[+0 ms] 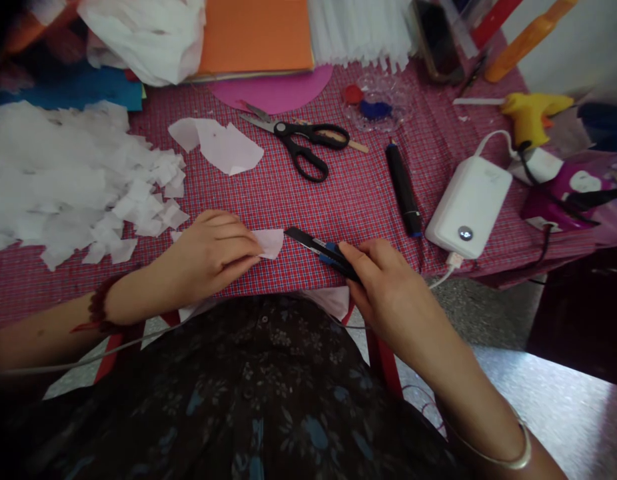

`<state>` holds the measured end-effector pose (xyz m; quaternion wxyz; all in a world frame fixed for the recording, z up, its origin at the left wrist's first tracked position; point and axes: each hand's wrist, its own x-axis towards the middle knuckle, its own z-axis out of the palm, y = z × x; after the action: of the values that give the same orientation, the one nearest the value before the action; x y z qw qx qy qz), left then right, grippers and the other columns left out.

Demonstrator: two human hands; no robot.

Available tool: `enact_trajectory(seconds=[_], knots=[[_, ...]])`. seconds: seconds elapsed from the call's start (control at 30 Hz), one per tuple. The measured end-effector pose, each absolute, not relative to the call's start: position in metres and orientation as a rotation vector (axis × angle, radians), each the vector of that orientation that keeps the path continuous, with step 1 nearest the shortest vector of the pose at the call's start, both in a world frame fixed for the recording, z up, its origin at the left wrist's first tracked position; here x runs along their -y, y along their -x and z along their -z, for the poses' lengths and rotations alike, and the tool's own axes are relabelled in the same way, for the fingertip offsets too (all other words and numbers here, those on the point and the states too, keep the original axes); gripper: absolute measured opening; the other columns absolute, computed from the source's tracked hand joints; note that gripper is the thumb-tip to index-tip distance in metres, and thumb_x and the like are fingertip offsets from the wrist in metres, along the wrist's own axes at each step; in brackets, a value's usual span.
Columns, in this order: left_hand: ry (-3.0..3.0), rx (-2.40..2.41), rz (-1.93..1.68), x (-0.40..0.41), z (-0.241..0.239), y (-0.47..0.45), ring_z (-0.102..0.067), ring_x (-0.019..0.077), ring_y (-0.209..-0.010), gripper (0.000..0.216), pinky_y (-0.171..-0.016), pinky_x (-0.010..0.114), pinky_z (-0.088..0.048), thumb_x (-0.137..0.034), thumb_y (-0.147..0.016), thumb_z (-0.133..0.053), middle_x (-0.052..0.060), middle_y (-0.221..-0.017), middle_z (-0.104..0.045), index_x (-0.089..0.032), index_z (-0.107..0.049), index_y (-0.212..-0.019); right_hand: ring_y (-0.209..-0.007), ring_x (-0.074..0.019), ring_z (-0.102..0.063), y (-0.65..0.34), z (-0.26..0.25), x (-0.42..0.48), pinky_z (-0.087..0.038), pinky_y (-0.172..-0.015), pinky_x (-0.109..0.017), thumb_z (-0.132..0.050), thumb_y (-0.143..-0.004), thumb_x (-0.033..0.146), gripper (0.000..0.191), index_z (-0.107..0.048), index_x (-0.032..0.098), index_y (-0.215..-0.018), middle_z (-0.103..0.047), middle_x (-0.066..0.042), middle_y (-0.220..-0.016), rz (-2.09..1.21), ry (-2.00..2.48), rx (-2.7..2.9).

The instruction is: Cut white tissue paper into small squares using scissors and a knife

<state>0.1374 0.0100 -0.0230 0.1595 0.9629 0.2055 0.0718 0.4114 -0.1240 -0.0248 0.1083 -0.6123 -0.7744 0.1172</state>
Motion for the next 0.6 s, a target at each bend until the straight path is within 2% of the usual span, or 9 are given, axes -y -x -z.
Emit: enact_trajectory(seconds=[0.1,0.27,0.4,0.6], knots=[[-2.734,-0.604,-0.08,-0.006,0.017,-0.139,-0.06,0.0211,-0.087,0.03,-0.084,0.038,-0.039,-0.027,-0.101,-0.045,0.005,-0.09,-0.072,-0.019,-0.068,-0.086,-0.099,-0.0314,-0.065,-0.411,0.023,0.125,-0.059,-0.086,-0.05,-0.054,-0.094,0.02,0.048,-0.051,0.019,-0.142,-0.061,-0.015,-0.113,-0.325,1.796,2.268],[-2.695,-0.633,-0.079,-0.008,0.018,-0.142,-0.061,0.0211,-0.088,0.028,-0.084,0.037,-0.038,-0.028,-0.101,-0.046,0.005,-0.09,-0.072,-0.019,-0.069,-0.087,-0.105,-0.0336,-0.065,-0.409,0.021,0.121,-0.057,-0.092,-0.053,-0.057,-0.094,0.02,0.048,-0.052,0.019,-0.141,-0.064,-0.016,-0.117,-0.24,1.782,2.207],[-2.639,-0.667,-0.082,-0.012,0.019,-0.144,-0.062,0.0212,-0.087,0.026,-0.083,0.037,-0.039,-0.029,-0.101,-0.048,0.005,-0.091,-0.072,-0.018,-0.069,-0.091,-0.106,-0.0334,-0.066,-0.41,0.025,0.113,-0.056,-0.094,-0.055,-0.057,-0.094,0.019,0.042,-0.058,0.021,-0.136,-0.066,-0.015,-0.117,-0.311,1.738,2.241],[-2.636,-0.733,-0.074,-0.02,0.017,-0.154,-0.062,0.0203,-0.081,0.024,-0.077,0.035,-0.04,-0.027,-0.098,-0.05,0.005,-0.085,-0.07,-0.017,-0.067,-0.085,-0.109,-0.033,-0.065,-0.413,0.03,0.102,-0.054,-0.095,-0.056,-0.056,-0.093,0.017,0.043,-0.059,0.022,-0.136,-0.067,-0.014,-0.121,-0.388,1.688,2.284]])
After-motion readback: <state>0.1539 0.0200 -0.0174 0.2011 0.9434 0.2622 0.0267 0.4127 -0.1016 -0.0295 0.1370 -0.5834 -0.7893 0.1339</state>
